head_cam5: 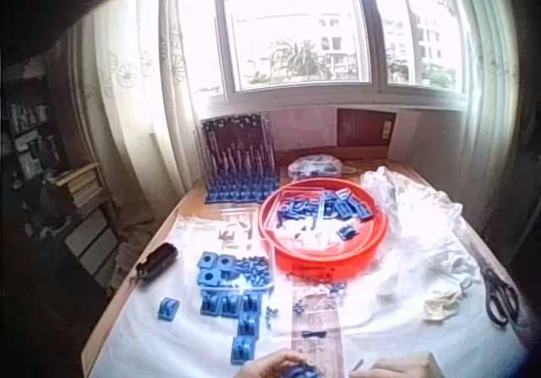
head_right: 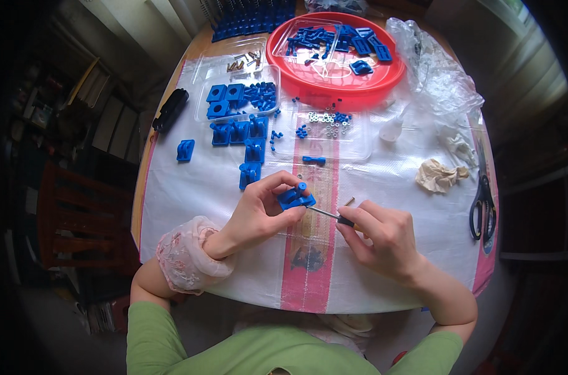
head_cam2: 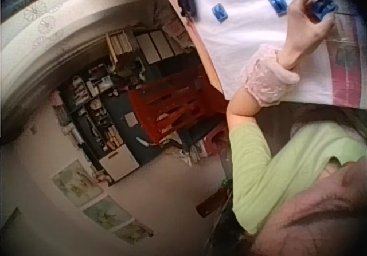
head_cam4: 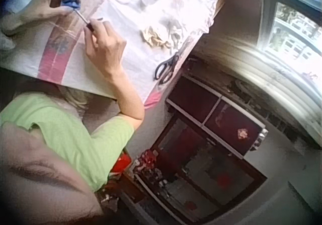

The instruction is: Assembling small plastic blue components using a screwdriver.

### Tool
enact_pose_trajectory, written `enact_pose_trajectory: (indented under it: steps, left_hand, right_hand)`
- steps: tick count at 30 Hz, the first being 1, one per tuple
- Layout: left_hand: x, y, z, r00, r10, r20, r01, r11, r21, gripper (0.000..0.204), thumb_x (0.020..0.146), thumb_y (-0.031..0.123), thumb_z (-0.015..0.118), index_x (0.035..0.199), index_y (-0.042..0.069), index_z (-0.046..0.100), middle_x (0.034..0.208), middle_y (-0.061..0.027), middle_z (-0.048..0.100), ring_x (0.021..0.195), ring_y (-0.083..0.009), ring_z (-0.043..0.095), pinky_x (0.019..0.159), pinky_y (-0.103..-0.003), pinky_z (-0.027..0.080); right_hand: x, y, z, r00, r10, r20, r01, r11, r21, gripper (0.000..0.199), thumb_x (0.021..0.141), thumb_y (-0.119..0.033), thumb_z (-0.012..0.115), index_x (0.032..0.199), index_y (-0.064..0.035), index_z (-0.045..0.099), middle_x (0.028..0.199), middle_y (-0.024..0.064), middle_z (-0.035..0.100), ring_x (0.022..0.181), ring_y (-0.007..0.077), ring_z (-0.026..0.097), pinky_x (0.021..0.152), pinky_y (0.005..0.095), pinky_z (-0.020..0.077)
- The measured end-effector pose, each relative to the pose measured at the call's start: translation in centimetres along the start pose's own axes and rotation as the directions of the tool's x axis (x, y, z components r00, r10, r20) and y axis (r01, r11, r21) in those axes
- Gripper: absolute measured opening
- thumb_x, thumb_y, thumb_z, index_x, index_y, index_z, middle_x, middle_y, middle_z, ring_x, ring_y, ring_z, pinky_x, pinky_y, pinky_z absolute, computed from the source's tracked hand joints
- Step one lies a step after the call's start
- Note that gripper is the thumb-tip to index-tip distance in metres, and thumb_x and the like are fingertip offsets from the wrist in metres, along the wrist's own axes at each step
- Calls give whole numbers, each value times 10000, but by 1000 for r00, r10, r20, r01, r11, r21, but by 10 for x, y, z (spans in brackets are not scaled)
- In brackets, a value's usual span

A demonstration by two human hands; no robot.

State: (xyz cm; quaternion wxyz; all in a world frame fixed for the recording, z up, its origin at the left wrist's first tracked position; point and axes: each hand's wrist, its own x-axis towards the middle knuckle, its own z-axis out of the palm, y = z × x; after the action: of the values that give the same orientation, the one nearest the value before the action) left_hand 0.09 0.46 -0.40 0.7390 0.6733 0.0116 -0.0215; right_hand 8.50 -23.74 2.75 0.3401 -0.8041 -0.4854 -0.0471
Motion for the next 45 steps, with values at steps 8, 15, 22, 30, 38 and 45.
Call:
enact_pose_trajectory:
  steps: [8,15,22,30,38,45]
  left_hand:
    - [-1,2,0,999,-34,30,33,999,10,321,920,-9,744,1211,6,610,1133,-54,685,1044,-89,639,906,-260,529]
    - [-1,4,1,1000,-19,18,19,1000,7,270,911,-17,745,1141,6,605,1072,-38,665,961,-76,631,829,-237,531]
    - [-1,7,2,1000,-6,19,6,1000,16,230,906,3,775,1074,21,620,1031,-18,655,945,-69,627,778,-220,531]
    - [0,6,3,1000,-6,7,6,1000,10,234,900,9,786,1073,25,629,1028,-14,656,971,-77,624,814,-231,528]
    - [0,3,0,1000,-13,8,13,999,-40,266,904,-21,738,1137,17,615,1078,-30,652,1033,-90,606,876,-251,510]
    - [1,3,1,1000,-14,15,15,998,-68,297,908,-33,727,1172,14,600,1112,-41,653,1043,-94,614,903,-257,508]
  right_hand:
    - [0,0,-2,999,12,43,-12,1000,15,262,793,8,813,1038,-10,723,744,97,661,568,244,645,505,351,481]
    - [1,-2,-3,999,17,43,-17,1000,14,259,793,13,810,1036,-6,725,753,102,669,581,245,660,514,347,495]
    - [1,-1,-3,999,14,40,-15,1000,24,265,788,20,812,1037,-4,725,755,108,674,581,246,662,516,346,496]
    - [0,0,0,1000,9,6,-9,1000,7,241,799,-63,830,1020,-47,734,741,65,659,548,221,634,490,353,470]
    - [1,-1,-4,999,15,44,-16,1000,27,262,793,20,811,1039,-4,723,764,109,681,589,247,668,524,341,506]
    - [0,1,0,1000,7,-3,-7,1000,8,251,794,-66,834,1024,-51,735,732,65,652,554,223,634,492,355,469]
